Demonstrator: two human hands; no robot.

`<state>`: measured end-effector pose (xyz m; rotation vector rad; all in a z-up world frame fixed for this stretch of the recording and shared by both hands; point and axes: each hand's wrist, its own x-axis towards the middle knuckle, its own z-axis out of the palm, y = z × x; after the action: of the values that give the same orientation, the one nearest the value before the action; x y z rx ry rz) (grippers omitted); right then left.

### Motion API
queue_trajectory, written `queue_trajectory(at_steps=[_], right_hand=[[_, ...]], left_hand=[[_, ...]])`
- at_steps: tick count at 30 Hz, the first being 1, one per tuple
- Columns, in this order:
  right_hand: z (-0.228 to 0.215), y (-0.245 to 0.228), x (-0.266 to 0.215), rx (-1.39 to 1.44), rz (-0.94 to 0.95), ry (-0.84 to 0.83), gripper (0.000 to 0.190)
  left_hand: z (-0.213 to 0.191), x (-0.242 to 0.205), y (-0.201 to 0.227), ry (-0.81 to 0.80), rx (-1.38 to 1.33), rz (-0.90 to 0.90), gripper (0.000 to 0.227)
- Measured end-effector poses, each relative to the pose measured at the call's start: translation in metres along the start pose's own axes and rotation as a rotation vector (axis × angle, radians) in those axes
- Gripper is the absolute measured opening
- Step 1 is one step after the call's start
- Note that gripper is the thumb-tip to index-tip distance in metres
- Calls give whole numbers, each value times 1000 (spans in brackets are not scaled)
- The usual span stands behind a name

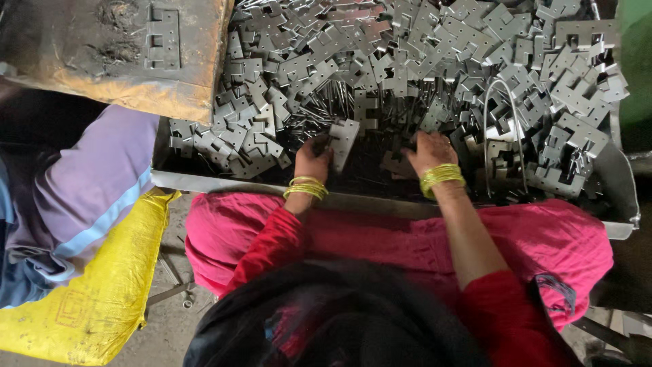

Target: The person sits on the floor and sorts small metal brackets and pins from a large bin, picking up and moving parts by hand. Another person works nearby at a separate station.

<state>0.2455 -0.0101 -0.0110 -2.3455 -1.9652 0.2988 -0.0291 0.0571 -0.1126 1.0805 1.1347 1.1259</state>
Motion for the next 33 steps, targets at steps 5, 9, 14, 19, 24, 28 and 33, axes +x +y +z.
queue_trajectory(at_steps=[5, 9, 14, 19, 24, 28, 33], right_hand=[[2, 12, -9, -329, -324, -76, 18], [0, 4, -8, -138, -194, -140, 60], [19, 33, -7, -264, -81, -107, 52], [49, 51, 28, 910, 166, 284, 45], [51, 39, 48, 1594, 181, 401, 59], [42, -6, 37, 745, -35, 411, 55], [37, -47, 17, -147, -99, 135, 37]], left_hand=[[16, -4, 18, 18, -36, 26, 32], [9, -11, 34, 86, -48, 97, 31], [14, -17, 43, 144, -159, 96, 33], [10, -13, 42, 172, -234, 89, 32], [16, -14, 35, 140, -319, 128, 33], [6, -13, 57, 231, -327, 151, 30], [-55, 48, 128, 539, 326, 377, 33]])
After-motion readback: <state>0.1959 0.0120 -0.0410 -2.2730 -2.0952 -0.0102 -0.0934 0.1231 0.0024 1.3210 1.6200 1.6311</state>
